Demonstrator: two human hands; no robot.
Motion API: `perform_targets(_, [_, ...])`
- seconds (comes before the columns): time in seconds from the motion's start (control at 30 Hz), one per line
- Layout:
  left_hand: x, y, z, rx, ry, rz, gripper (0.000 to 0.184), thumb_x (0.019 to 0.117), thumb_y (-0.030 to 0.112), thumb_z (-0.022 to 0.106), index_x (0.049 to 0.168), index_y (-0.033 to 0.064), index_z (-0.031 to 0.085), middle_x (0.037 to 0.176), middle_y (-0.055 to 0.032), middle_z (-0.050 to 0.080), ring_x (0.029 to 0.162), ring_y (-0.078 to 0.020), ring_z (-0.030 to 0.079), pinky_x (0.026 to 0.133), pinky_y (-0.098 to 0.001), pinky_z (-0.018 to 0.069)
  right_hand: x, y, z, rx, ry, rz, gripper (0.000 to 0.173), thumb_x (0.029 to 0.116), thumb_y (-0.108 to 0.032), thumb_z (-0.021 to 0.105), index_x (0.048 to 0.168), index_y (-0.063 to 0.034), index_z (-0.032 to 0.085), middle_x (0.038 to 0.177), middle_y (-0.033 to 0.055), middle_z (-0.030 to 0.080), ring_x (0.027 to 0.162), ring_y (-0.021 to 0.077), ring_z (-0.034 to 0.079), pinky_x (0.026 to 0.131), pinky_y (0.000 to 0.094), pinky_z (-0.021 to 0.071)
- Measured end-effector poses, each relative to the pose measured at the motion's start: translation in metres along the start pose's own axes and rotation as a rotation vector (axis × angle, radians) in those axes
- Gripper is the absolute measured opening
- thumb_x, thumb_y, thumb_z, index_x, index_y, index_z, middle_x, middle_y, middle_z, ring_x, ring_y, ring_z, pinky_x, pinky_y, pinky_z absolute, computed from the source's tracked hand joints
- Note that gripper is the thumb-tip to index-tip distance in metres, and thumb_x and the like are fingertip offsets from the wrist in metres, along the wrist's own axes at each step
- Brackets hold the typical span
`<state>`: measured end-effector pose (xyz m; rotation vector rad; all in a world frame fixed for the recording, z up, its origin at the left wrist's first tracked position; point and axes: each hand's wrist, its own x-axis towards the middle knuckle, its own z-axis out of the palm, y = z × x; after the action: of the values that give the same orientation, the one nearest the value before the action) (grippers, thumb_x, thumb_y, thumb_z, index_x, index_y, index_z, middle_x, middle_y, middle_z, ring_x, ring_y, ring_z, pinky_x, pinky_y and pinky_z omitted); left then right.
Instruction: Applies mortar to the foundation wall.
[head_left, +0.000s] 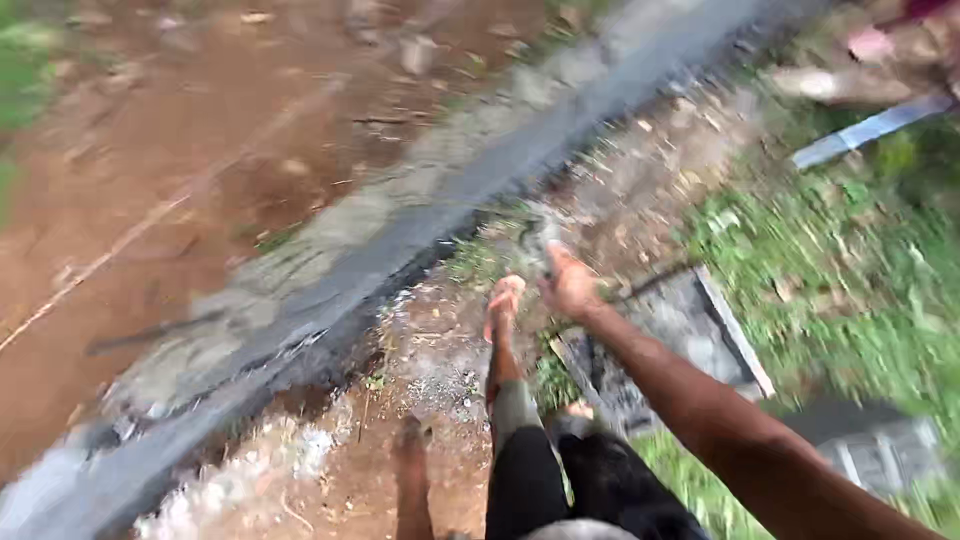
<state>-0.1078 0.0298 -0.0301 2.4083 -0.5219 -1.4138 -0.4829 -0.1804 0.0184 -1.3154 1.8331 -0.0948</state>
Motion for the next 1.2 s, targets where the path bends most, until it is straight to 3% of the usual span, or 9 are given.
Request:
perform_targets(0.07, [-0.015,0.057,0.031,0.187,-0.037,0.106,0.052,0.1102,0.033,0.048,0.144,-0.0059,0.048,0.132,-0.0279,0.060,0.114,-0.0333,0.065,0.099,-0.0503,0.0547,-0.056,0.066,0.033,0.292,-0.093,0.172,0.077,0.0980,-0.023,0.068,0.161,-0.0054,0.028,0.125,0.0277,0.066,0.113,0.0419,0.067,0.100,0.0598,0.0524])
perform_targets(0.27, [-0.052,0.160,0.201,0.679,-0.387,0.704,0.041,0.1012,0.013,0.062,0.135,-0.0091,0.056,0.134,-0.0254,0.061,0.121,-0.0267,0.063,0.105,-0.0418,0.0511,-0.214,0.271,0.156,0.993,0.202,1.005,0.057,0.1098,-0.045,0.041,0.146,-0.0017,0.049,0.121,0.0267,0.066,0.104,0.0391,0.068,0.092,0.0583,0.0545])
perform_targets(0.37, [-0.087,0.132,0.291,0.988,-0.634,0.802,0.065,0.1017,0.018,0.062,0.156,-0.0036,0.034,0.155,-0.0269,0.044,0.138,-0.0334,0.053,0.115,-0.0453,0.0446,-0.248,0.355,0.178,1.240,0.402,1.230,0.057,0.1123,-0.045,0.032,0.139,0.0015,0.053,0.110,0.0241,0.066,0.092,0.0345,0.067,0.085,0.0528,0.0557])
perform_targets(0.43, [-0.106,0.088,0.337,1.206,-0.752,0.807,0.065,0.1035,0.025,0.060,0.157,-0.0006,0.034,0.151,-0.0265,0.049,0.135,-0.0356,0.055,0.113,-0.0512,0.0452,-0.261,0.414,0.190,1.367,0.523,1.274,0.060,0.1120,-0.051,0.027,0.134,-0.0013,0.052,0.091,0.0141,0.062,0.069,0.0239,0.061,0.066,0.0435,0.0557])
perform_targets(0.57, [-0.100,0.000,0.377,1.635,-0.912,0.793,0.062,0.1030,0.034,0.061,0.154,0.0028,0.044,0.145,-0.0237,0.056,0.132,-0.0359,0.058,0.111,-0.0553,0.0463,-0.289,0.516,0.228,1.475,0.650,1.454,0.061,0.1094,-0.056,0.031,0.130,-0.0039,0.055,0.091,0.0124,0.062,0.065,0.0221,0.058,0.060,0.0428,0.0533])
perform_targets(0.73, [-0.089,-0.036,0.418,1.989,-0.942,0.744,0.057,0.1043,0.031,0.058,0.153,0.0040,0.047,0.148,-0.0212,0.056,0.136,-0.0345,0.055,0.116,-0.0541,0.0406,-0.271,0.533,0.284,1.702,0.821,1.648,0.056,0.1120,-0.044,0.030,0.143,-0.0007,0.046,0.104,0.0182,0.059,0.076,0.0260,0.060,0.070,0.0460,0.0547])
perform_targets(0.87, [-0.083,-0.040,0.440,1.800,-0.859,0.796,0.053,0.1058,0.028,0.056,0.152,0.0031,0.047,0.145,-0.0218,0.058,0.135,-0.0331,0.057,0.115,-0.0535,0.0418,-0.197,0.497,0.260,1.611,0.531,1.442,0.054,0.1128,-0.038,0.032,0.146,0.0037,0.040,0.117,0.0278,0.064,0.091,0.0361,0.070,0.081,0.0509,0.0592])
perform_targets(1.0, [-0.075,-0.044,0.448,1.894,-0.848,0.768,0.055,0.1056,0.033,0.055,0.153,0.0074,0.047,0.147,-0.0190,0.057,0.137,-0.0328,0.055,0.116,-0.0560,0.0402,-0.273,0.490,0.243,1.109,0.112,1.263,0.057,0.1099,-0.044,0.039,0.148,-0.0009,0.043,0.126,0.0270,0.065,0.119,0.0412,0.065,0.101,0.0588,0.0514])
perform_targets(1.2, [-0.084,-0.030,0.456,1.761,-0.850,0.767,0.045,0.1059,0.027,0.057,0.144,0.0020,0.056,0.141,-0.0204,0.062,0.133,-0.0309,0.058,0.115,-0.0524,0.0418,-0.348,0.622,0.222,0.827,0.284,1.376,0.059,0.1044,-0.032,0.057,0.146,0.0062,0.041,0.121,0.0393,0.061,0.112,0.0568,0.063,0.092,0.0728,0.0497])
